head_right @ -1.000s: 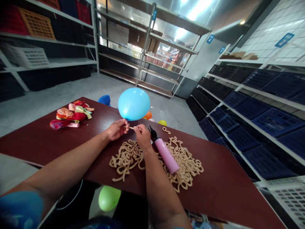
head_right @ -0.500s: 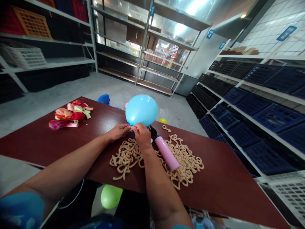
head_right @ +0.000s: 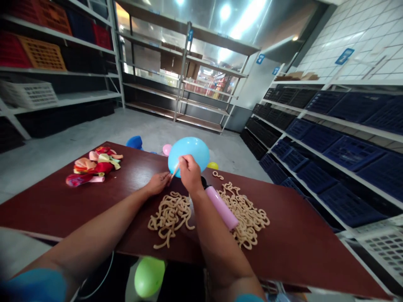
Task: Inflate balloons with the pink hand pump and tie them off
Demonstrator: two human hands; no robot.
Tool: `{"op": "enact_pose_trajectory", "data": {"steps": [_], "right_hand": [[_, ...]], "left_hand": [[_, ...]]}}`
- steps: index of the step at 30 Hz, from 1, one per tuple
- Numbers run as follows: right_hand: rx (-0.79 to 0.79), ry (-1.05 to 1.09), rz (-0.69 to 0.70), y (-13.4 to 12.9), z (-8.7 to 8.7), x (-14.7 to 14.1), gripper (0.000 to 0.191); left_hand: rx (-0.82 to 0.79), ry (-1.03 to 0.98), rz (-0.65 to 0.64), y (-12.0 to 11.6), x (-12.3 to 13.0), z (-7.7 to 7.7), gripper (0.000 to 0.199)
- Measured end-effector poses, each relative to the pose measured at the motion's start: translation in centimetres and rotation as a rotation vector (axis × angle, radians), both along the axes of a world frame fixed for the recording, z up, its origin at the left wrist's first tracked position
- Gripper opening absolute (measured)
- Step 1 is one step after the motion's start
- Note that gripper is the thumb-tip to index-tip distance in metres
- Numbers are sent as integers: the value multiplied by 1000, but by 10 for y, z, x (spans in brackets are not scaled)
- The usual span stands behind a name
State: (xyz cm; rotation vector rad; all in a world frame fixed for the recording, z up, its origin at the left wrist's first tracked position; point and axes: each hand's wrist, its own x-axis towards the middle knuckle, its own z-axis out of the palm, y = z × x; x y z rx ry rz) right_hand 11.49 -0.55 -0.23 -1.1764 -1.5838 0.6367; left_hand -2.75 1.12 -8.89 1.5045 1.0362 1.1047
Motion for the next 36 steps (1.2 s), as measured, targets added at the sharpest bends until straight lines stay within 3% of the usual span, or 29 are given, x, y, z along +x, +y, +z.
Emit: {"op": "enact_pose_trajectory", "data": {"steps": [4, 6, 9, 12, 16, 19, 24, 29, 32, 36], "right_hand": [[160, -104, 344, 14, 29, -37, 26], [221, -140, 451, 13, 37, -46, 28], [201, -54, 314, -1, 29, -38, 30], [24, -23, 44, -13, -2, -16, 31], [-348, 139, 40, -13, -49, -1, 26], [-449, 389, 133, -10, -68, -7, 28], [-424, 629, 310, -10, -74, -18, 35], [-371, 595, 410, -12, -72, -18, 41], [-312, 510, 367, -12, -71, -18, 39], [-223, 386, 178, -10, -71, -20, 33]], "left_hand": [[-352, -312, -107, -3, -1, 4, 23], [-472, -447, -140, -3, -5, 8, 21], [-579, -626, -184, -2, -10, 14, 22], [-644, -776, -246, -4, -10, 23, 23], [-722, -946, -369, -14, -7, 35, 24], [-781, -1029, -462, -20, -7, 41, 21], [-878, -1041, -505, -27, -6, 44, 18], [-916, -1005, -494, -30, -4, 43, 19], [-924, -994, -510, -29, -4, 42, 19], [-927, -996, -535, -29, -6, 41, 19]]}}
